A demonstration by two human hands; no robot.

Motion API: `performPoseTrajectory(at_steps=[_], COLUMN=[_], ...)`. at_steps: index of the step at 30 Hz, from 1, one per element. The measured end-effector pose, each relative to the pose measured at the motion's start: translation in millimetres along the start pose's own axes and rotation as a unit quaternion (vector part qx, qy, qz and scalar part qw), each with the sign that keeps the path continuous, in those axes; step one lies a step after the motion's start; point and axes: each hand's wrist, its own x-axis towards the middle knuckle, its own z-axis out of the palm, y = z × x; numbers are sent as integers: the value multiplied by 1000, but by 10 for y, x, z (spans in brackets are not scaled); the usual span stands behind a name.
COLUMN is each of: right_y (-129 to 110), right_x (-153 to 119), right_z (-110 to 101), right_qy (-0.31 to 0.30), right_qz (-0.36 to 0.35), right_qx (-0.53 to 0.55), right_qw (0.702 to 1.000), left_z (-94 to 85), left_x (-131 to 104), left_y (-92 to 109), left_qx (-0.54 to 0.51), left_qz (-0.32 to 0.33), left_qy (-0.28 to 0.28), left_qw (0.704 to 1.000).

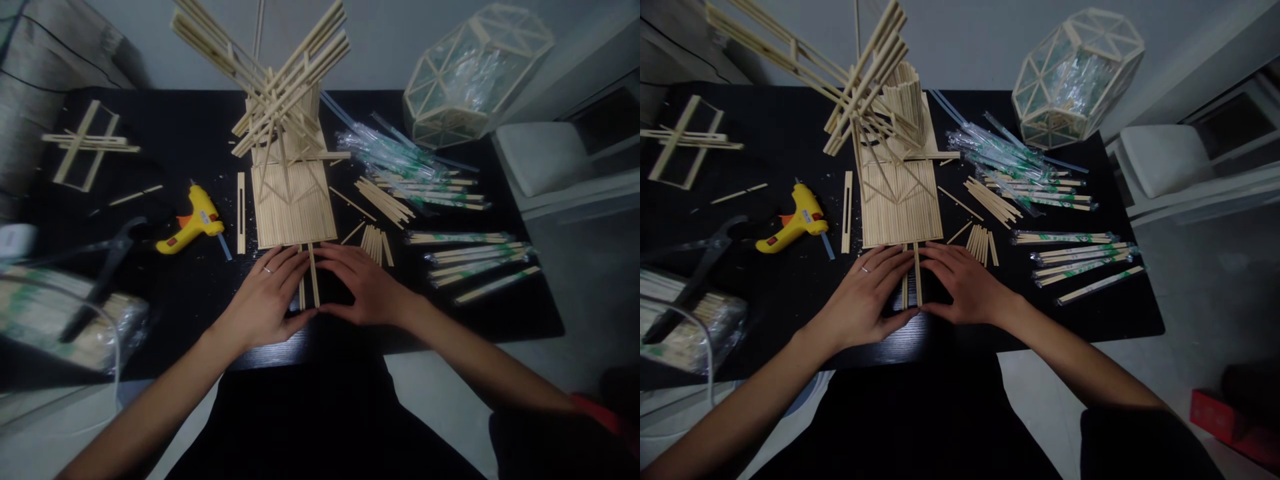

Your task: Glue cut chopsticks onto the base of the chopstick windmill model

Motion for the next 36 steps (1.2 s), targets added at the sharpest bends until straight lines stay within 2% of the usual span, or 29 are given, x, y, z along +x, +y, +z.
performPoseTrajectory(at_steps=[12,25,36], right_y=[-18,-3,6], right_x=[16,14,13], right_z=[2,19,32], right_qy=[10,22,29], right_qz=[0,10,2], right_qx=[-9,22,13], right_qw=[1000,999,999], left_z=[-51,-38,-24], left_x=[25,20,11], left_y=[23,24,11], left_qx=[22,-24,-21], left_qz=[9,-6,-2], left_qy=[-22,-12,-8], left_qw=[999,1000,1000])
